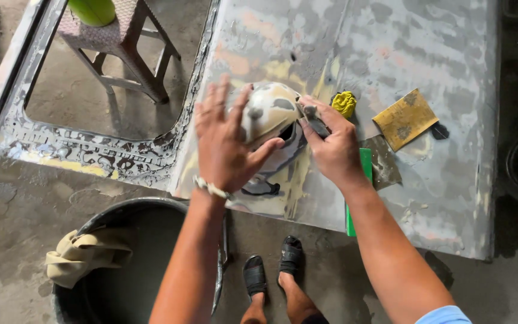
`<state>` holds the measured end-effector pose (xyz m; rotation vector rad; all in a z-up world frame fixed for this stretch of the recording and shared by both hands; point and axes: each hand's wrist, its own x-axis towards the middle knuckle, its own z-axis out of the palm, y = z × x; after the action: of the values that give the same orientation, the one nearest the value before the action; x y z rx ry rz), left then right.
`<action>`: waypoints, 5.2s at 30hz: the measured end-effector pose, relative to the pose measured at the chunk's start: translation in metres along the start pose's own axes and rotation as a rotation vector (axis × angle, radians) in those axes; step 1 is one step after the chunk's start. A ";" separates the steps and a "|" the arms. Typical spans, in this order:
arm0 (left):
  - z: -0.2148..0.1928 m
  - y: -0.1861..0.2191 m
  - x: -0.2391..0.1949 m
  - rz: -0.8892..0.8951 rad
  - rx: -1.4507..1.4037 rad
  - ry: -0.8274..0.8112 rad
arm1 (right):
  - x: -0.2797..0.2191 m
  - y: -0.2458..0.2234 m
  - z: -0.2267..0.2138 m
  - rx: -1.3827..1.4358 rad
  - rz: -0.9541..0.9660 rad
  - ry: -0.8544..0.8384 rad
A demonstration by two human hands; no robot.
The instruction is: Sanding and cleaning a motorcycle helmet for preparation.
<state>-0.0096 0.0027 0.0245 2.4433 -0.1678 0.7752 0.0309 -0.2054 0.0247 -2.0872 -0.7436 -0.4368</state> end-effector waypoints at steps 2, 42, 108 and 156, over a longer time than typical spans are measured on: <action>0.010 0.018 -0.049 -0.251 -0.114 0.057 | -0.004 -0.006 0.003 0.059 0.210 0.018; 0.109 0.033 -0.045 -1.025 -0.727 0.068 | -0.065 -0.014 -0.007 -0.113 0.115 -0.087; 0.125 0.055 -0.049 -0.573 -1.101 0.187 | -0.045 -0.055 -0.015 -0.806 0.109 -0.340; 0.093 0.056 -0.046 -0.649 -1.182 0.203 | -0.059 -0.055 0.003 0.135 0.642 0.066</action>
<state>-0.0171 -0.0978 -0.0369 1.1666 0.1996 0.4091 -0.0488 -0.1987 0.0244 -2.0348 -0.0378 -0.0914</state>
